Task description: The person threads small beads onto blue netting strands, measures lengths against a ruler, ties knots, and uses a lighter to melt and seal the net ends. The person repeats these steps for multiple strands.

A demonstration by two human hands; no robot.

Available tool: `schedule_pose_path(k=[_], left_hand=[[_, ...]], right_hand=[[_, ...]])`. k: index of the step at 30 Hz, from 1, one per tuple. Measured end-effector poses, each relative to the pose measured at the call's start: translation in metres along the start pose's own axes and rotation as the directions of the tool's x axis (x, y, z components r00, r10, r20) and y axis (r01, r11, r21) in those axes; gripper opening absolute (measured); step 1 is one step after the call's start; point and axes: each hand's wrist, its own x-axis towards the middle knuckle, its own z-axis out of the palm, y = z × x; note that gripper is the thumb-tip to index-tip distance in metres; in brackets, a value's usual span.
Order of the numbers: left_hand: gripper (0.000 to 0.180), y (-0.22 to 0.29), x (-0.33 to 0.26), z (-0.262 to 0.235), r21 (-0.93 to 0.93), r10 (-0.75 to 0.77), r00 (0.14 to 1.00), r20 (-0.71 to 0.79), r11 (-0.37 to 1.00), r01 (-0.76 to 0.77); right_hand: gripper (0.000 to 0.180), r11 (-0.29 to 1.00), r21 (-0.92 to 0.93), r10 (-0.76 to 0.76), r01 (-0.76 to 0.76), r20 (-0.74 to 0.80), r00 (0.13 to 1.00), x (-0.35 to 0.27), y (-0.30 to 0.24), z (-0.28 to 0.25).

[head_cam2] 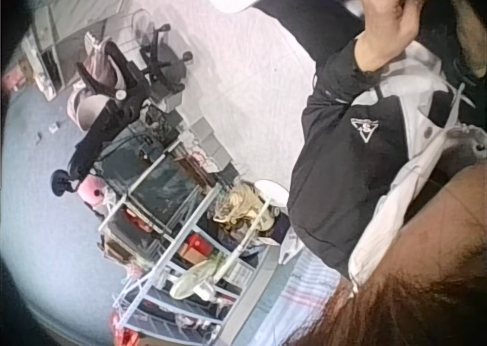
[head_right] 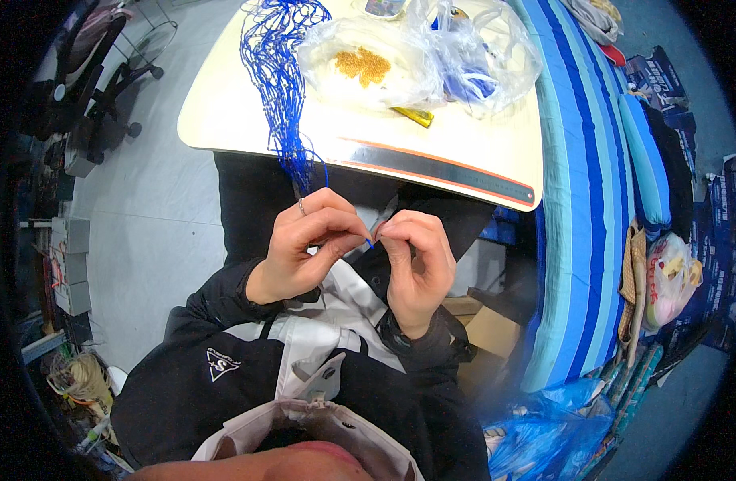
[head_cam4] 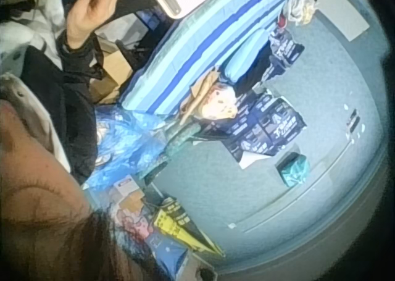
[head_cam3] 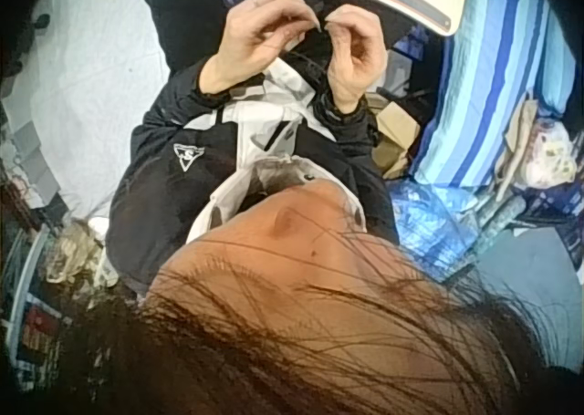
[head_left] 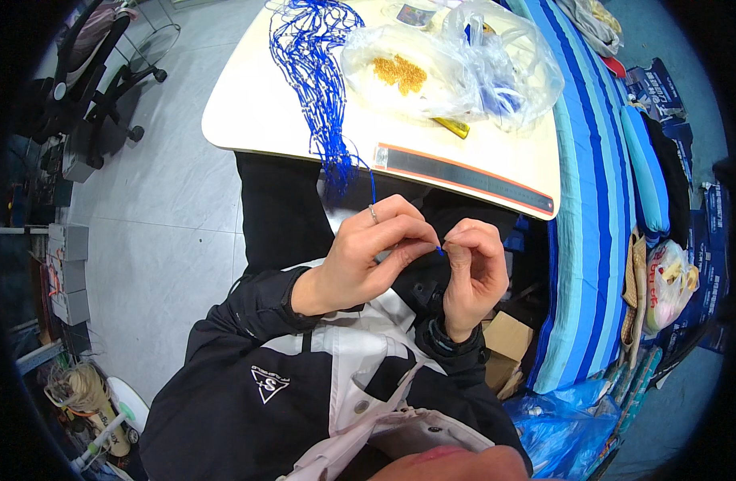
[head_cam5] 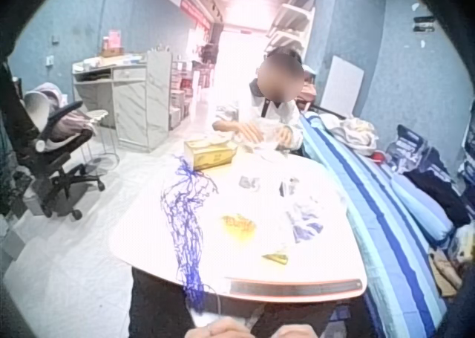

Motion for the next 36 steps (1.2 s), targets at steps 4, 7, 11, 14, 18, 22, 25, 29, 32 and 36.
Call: schedule_pose_path(k=[4,7,11,14,18,22,25,29,32,36], left_hand=[[0.015,0.0014,-0.0002,-0.0003,0.076,0.032,0.999,-0.01,0.997,-0.031],[0.017,0.0024,0.0001,0.0003,0.117,0.066,0.998,-0.023,0.991,-0.063],[0.015,0.004,-0.0009,0.0018,0.146,0.064,0.997,-0.05,0.988,-0.056],[0.017,0.003,-0.001,0.0011,0.178,0.09,0.995,-0.045,0.981,-0.081],[0.02,0.0018,-0.0012,0.0005,0.196,0.105,0.994,-0.037,0.976,-0.096],[0.014,0.003,-0.0023,0.0035,0.155,0.08,0.994,-0.077,0.986,-0.067],[0.017,0.0025,-0.0018,0.0023,0.176,0.089,0.995,-0.046,0.981,-0.079],[0.016,0.0019,-0.0027,0.0023,0.142,0.054,0.997,-0.053,0.989,-0.046],[0.016,0.0015,-0.0034,0.0034,0.124,0.039,0.996,-0.082,0.992,-0.028],[0.016,0.002,-0.004,0.003,0.155,0.056,0.994,-0.096,0.987,-0.04]], right_hand=[[0.01,0.998,-0.064,-0.006,0.008,0.023,1.0,-0.0031,-0.0024,-0.0003],[0.01,0.992,-0.129,0.001,0.001,0.009,1.0,-0.004,-0.004,0.0001],[0.013,0.956,-0.259,-0.126,0.135,0.052,0.991,-0.0022,-0.004,-0.0001],[0.014,0.932,-0.297,-0.195,0.208,0.073,0.978,-0.0014,-0.0026,0.0005],[0.012,0.931,-0.296,-0.206,0.213,0.057,0.977,-0.002,0.0004,0.0024],[0.01,0.936,-0.301,-0.183,0.184,0.032,0.983,-0.0041,0.0016,0.0032],[0.009,0.953,-0.263,-0.152,0.151,0.016,0.988,-0.0052,0.0023,0.0038],[0.009,0.955,-0.265,-0.135,0.134,0.014,0.991,-0.0057,0.0028,0.0038],[0.009,0.95,-0.289,-0.12,0.121,0.019,0.993,-0.0058,0.0025,0.0026],[0.009,0.968,-0.228,-0.102,0.101,0.009,0.995,-0.0074,0.0039,0.0046]])
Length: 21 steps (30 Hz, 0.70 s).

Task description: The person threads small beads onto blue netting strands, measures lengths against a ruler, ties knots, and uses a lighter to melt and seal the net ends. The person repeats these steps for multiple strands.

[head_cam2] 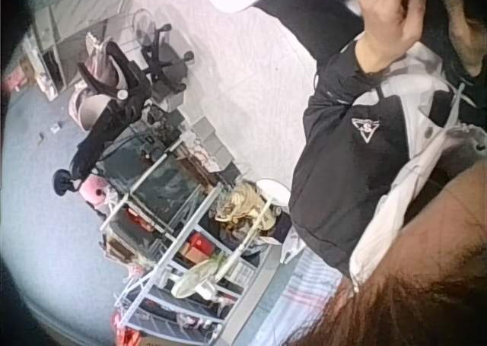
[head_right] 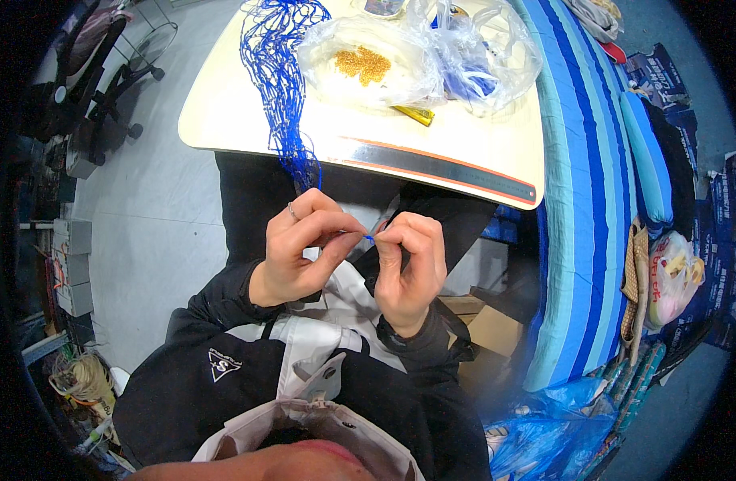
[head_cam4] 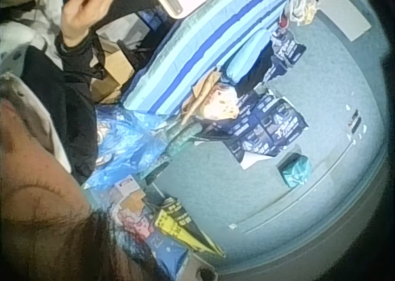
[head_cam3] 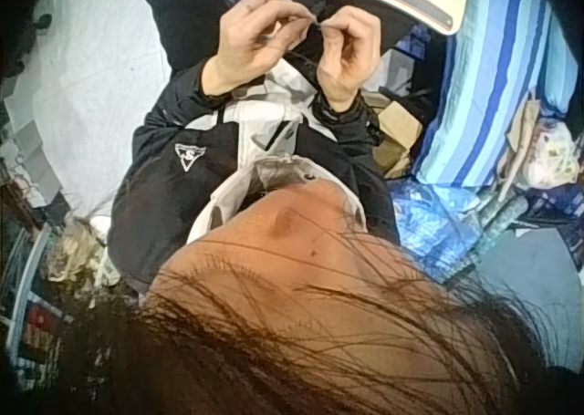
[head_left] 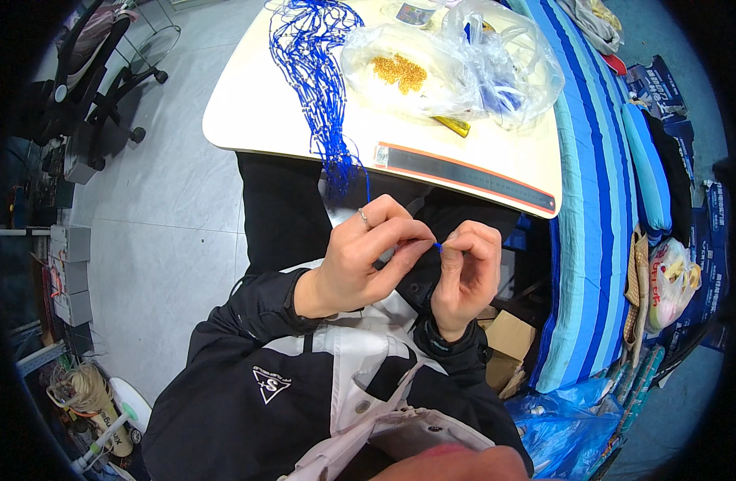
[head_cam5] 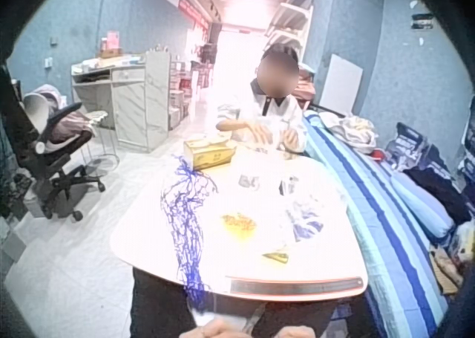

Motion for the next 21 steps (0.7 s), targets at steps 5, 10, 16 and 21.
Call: schedule_pose_path(k=[5,10,16,21], left_hand=[[0.016,0.0027,-0.0008,-0.001,0.019,-0.017,1.0,-0.001,1.0,0.017],[0.015,0.0037,-0.0008,-0.0012,0.015,-0.028,1.0,0.008,1.0,0.028],[0.014,0.0037,-0.0012,-0.0013,-0.028,-0.071,0.997,-0.018,0.997,0.071],[0.015,0.003,-0.0019,-0.0008,-0.011,-0.063,0.997,-0.036,0.998,0.063]], right_hand=[[0.008,0.998,0.055,0.023,-0.024,0.02,1.0,-0.0018,0.002,0.0011],[0.007,0.995,0.088,0.038,-0.038,0.009,0.999,-0.0032,0.0023,0.0025],[0.006,0.971,0.211,0.118,-0.117,0.01,0.993,-0.0048,-0.0004,0.0026],[0.01,0.986,0.122,0.112,-0.117,0.049,0.993,-0.0056,-0.0044,0.002]])
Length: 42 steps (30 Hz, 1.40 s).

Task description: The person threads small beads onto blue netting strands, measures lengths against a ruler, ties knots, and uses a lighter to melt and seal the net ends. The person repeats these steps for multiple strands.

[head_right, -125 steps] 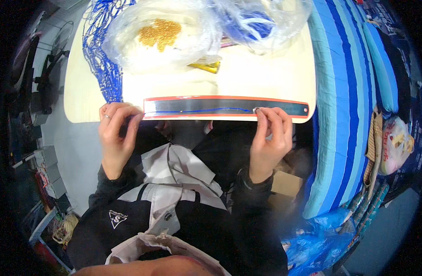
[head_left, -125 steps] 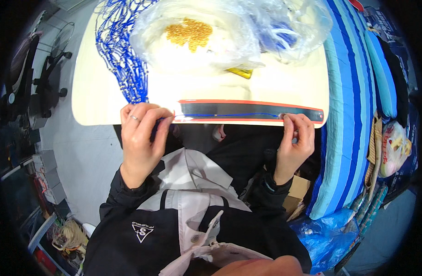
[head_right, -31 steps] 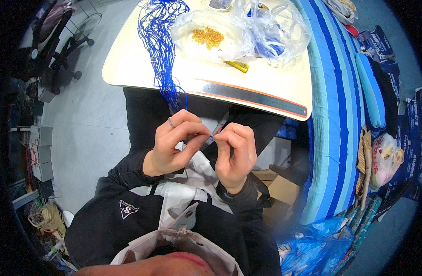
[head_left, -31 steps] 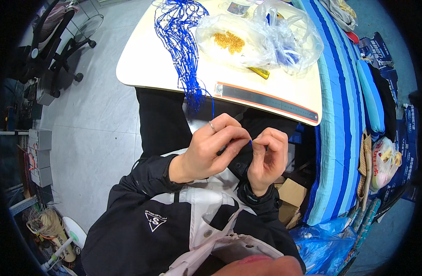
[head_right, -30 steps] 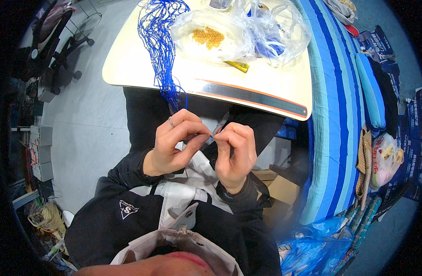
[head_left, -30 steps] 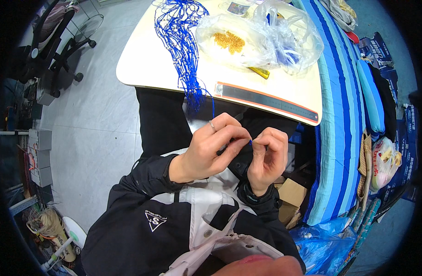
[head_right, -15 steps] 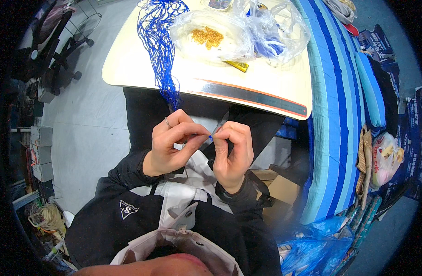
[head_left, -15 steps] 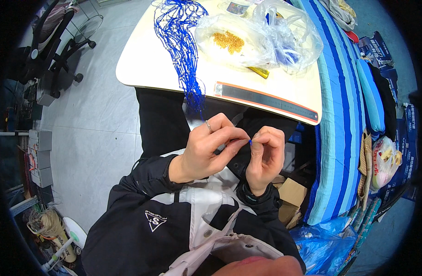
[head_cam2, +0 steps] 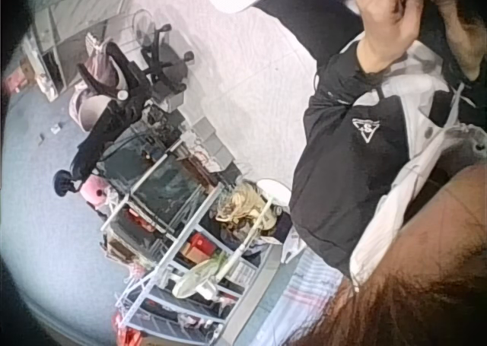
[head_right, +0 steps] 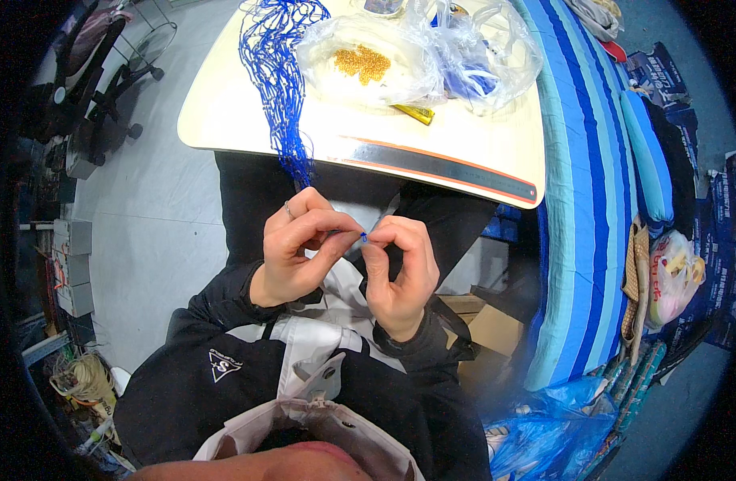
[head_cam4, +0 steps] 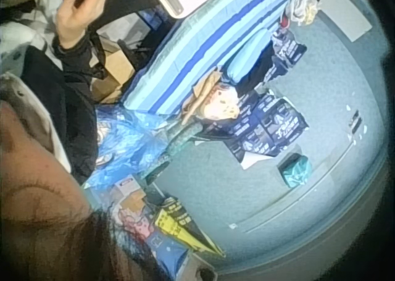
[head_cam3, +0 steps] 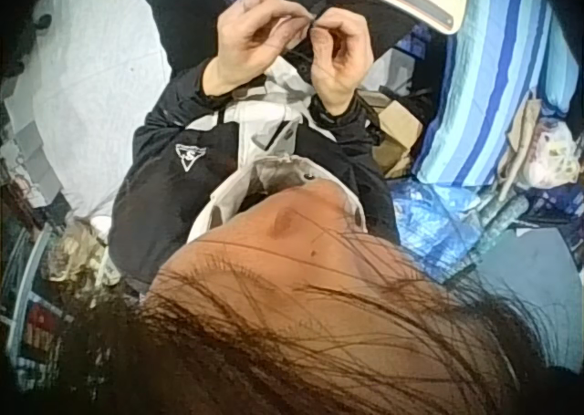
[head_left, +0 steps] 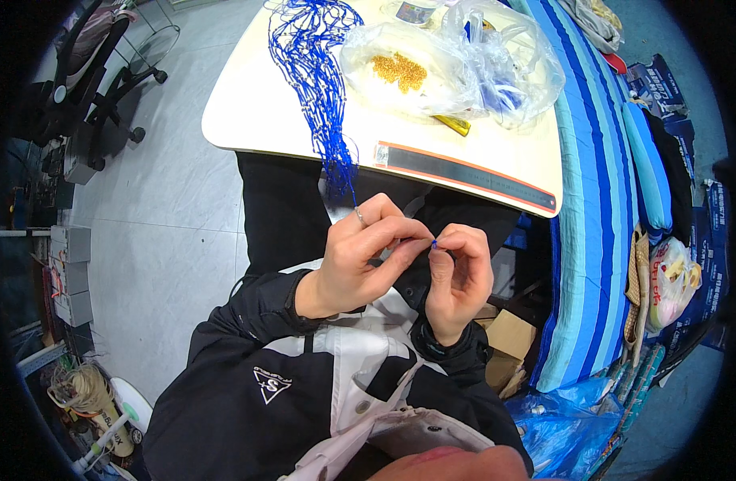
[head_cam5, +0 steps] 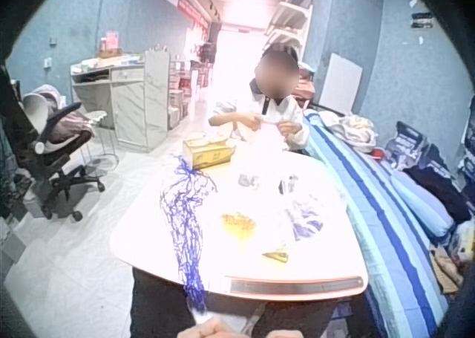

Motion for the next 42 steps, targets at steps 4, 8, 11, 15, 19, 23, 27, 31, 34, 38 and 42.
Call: schedule_pose_path(k=[4,8,11,15,19,23,27,31,34,38,42], left_hand=[[0.016,-0.0006,-0.0007,0.0003,0.009,0.0,1.0,-0.012,1.0,0.0],[0.016,-0.0009,-0.0009,0.0003,0.022,0.011,1.0,-0.021,1.0,-0.01],[0.016,-0.0006,-0.0008,0.0003,0.028,0.02,1.0,-0.023,0.999,-0.02],[0.017,-0.0006,-0.0003,-0.0006,0.034,0.029,0.999,-0.017,0.999,-0.028],[0.018,-0.0006,-0.0002,0.0002,0.028,0.027,0.999,-0.025,0.999,-0.026],[0.018,-0.0012,0.0004,0.0009,-0.011,0.008,1.0,-0.024,1.0,-0.008],[0.018,-0.0011,0.0003,-0.0003,-0.001,0.014,1.0,-0.003,1.0,-0.014],[0.019,-0.0014,0.0006,-0.0002,-0.015,0.01,1.0,0.001,1.0,-0.01],[0.018,-0.0025,0.0017,-0.0011,0.016,0.065,0.998,0.011,0.998,-0.065],[0.018,-0.0018,0.0016,-0.0014,0.022,0.07,0.997,0.014,0.997,-0.07],[0.017,-0.0014,0.0014,-0.0006,0.007,0.061,0.998,0.006,0.998,-0.061]], right_hand=[[0.014,0.999,-0.04,0.014,-0.015,-0.014,1.0,-0.0004,-0.0023,0.0018],[0.014,0.998,-0.059,-0.012,0.011,-0.016,1.0,0.0001,-0.0021,0.0005],[0.014,1.0,-0.031,0.004,-0.005,-0.032,0.999,-0.0005,-0.0016,0.0004],[0.013,1.0,0.003,0.023,-0.023,-0.048,0.999,-0.0013,-0.0013,0.0006],[0.012,1.0,0.002,0.017,-0.017,-0.056,0.998,-0.0012,-0.0011,0.0001],[0.011,1.0,0.01,-0.001,0.001,-0.055,0.998,0.0,-0.0009,0.0003],[0.011,0.995,0.1,0.007,0.001,-0.083,0.996,0.0017,-0.0009,0.0008],[0.011,0.999,-0.034,-0.039,0.037,-0.072,0.997,0.0037,0.0002,-0.0008],[0.012,0.996,-0.07,-0.067,0.062,-0.072,0.995,0.0027,-0.0004,-0.0016],[0.013,0.994,-0.086,-0.074,0.068,-0.072,0.995,0.0022,-0.0013,-0.0015],[0.014,0.991,-0.109,-0.088,0.081,-0.066,0.994,0.0032,-0.0026,-0.0014]])
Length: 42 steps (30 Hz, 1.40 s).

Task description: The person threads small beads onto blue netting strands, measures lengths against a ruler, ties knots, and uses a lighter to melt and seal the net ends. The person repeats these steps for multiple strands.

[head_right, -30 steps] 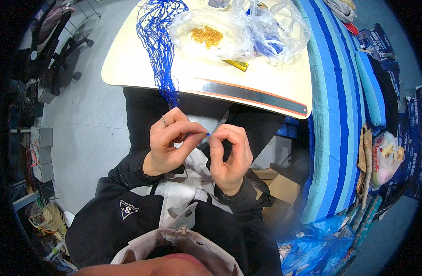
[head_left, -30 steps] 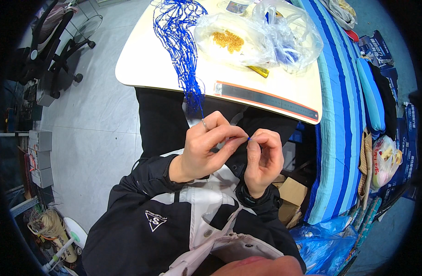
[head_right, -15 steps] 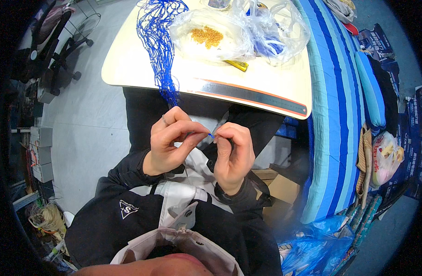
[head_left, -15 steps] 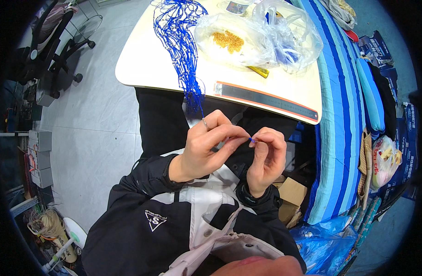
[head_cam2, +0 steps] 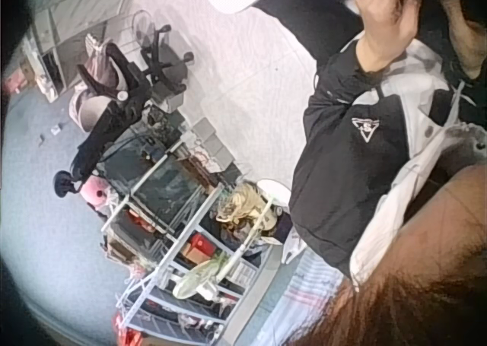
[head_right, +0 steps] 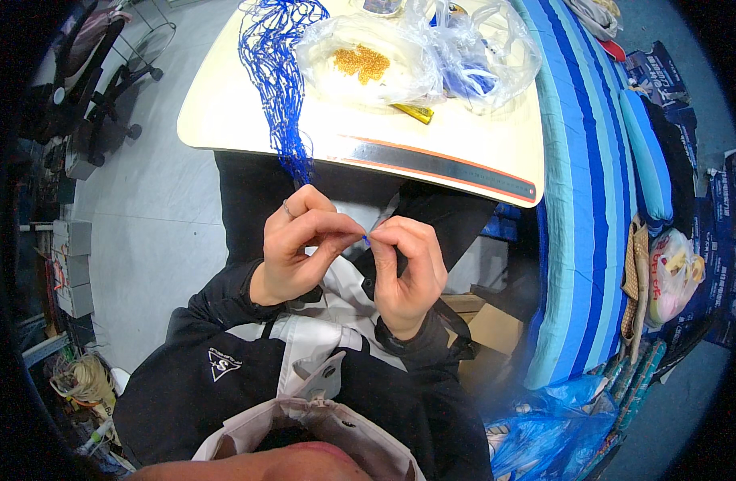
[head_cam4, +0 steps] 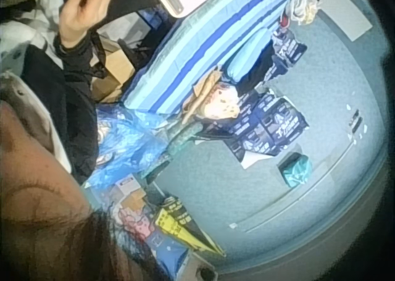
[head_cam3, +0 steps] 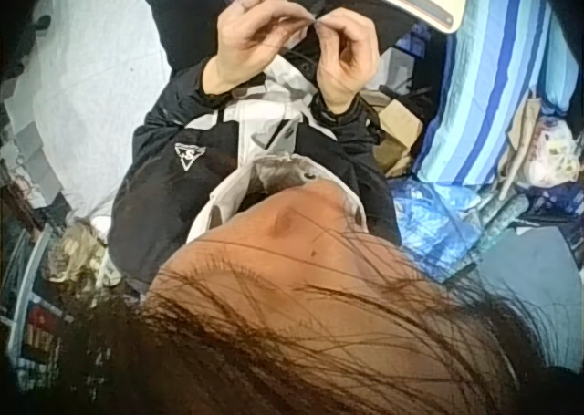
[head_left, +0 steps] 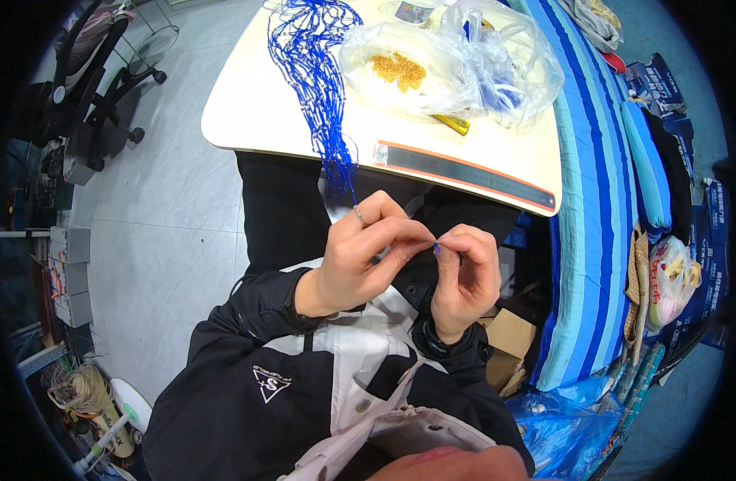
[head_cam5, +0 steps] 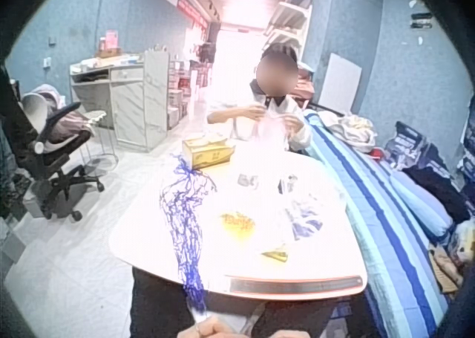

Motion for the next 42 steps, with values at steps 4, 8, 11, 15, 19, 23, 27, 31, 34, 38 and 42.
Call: schedule_pose_path(k=[4,8,11,15,19,23,27,31,34,38,42], left_hand=[[0.017,-0.0004,-0.0007,0.0011,-0.023,-0.024,1.0,-0.01,0.999,0.023],[0.016,-0.0015,-0.002,0.0019,-0.033,-0.03,0.999,-0.015,0.999,0.03],[0.016,-0.0022,-0.0028,0.0029,-0.044,-0.041,0.999,-0.017,0.998,0.04],[0.017,-0.0027,-0.0028,0.0028,-0.054,-0.051,0.999,-0.006,0.997,0.051],[0.018,-0.0018,-0.0023,0.0035,-0.1,-0.08,0.995,-0.051,0.992,0.075],[0.019,-0.0017,-0.002,0.003,-0.035,0.021,0.999,-0.026,0.999,-0.022],[0.019,-0.002,-0.0025,0.0029,0.034,0.047,0.999,-0.002,0.998,-0.047],[0.019,-0.0019,-0.002,0.0027,0.065,0.071,0.997,0.01,0.995,-0.071],[0.018,-0.0012,-0.001,0.0026,0.074,0.079,0.997,0.015,0.994,-0.08],[0.017,0.0,-0.0002,0.0019,0.065,0.075,0.996,0.038,0.995,-0.077],[0.017,0.0009,0.0003,0.0011,0.068,0.076,0.996,0.047,0.995,-0.079]], right_hand=[[0.014,1.0,-0.001,0.007,-0.007,-0.001,1.0,0.0001,-0.0013,0.0005],[0.013,1.0,-0.001,0.005,-0.005,0.0,1.0,0.0004,-0.0012,0.001],[0.013,1.0,-0.013,-0.006,0.006,0.008,1.0,0.0009,-0.0011,0.0004],[0.012,0.999,-0.039,-0.026,0.026,0.008,1.0,0.0016,-0.001,-0.0002],[0.013,0.995,-0.081,-0.061,0.061,0.002,0.998,0.003,-0.0004,0.0001],[0.016,0.973,-0.18,-0.148,0.146,0.004,0.989,0.0038,-0.0006,0.0006],[0.019,0.954,-0.219,-0.206,0.203,0.005,0.978,0.004,-0.0006,0.0006],[0.021,0.947,-0.232,-0.223,0.222,0.022,0.975,0.0035,-0.0012,-0.0017],[0.022,0.943,-0.233,-0.24,0.238,0.02,0.971,0.0031,-0.0009,-0.0022],[0.023,0.947,-0.22,-0.233,0.233,0.023,0.972,0.0026,-0.0004,-0.0018],[0.024,0.948,-0.217,-0.234,0.234,0.027,0.972,0.0025,-0.0002,-0.0021]])
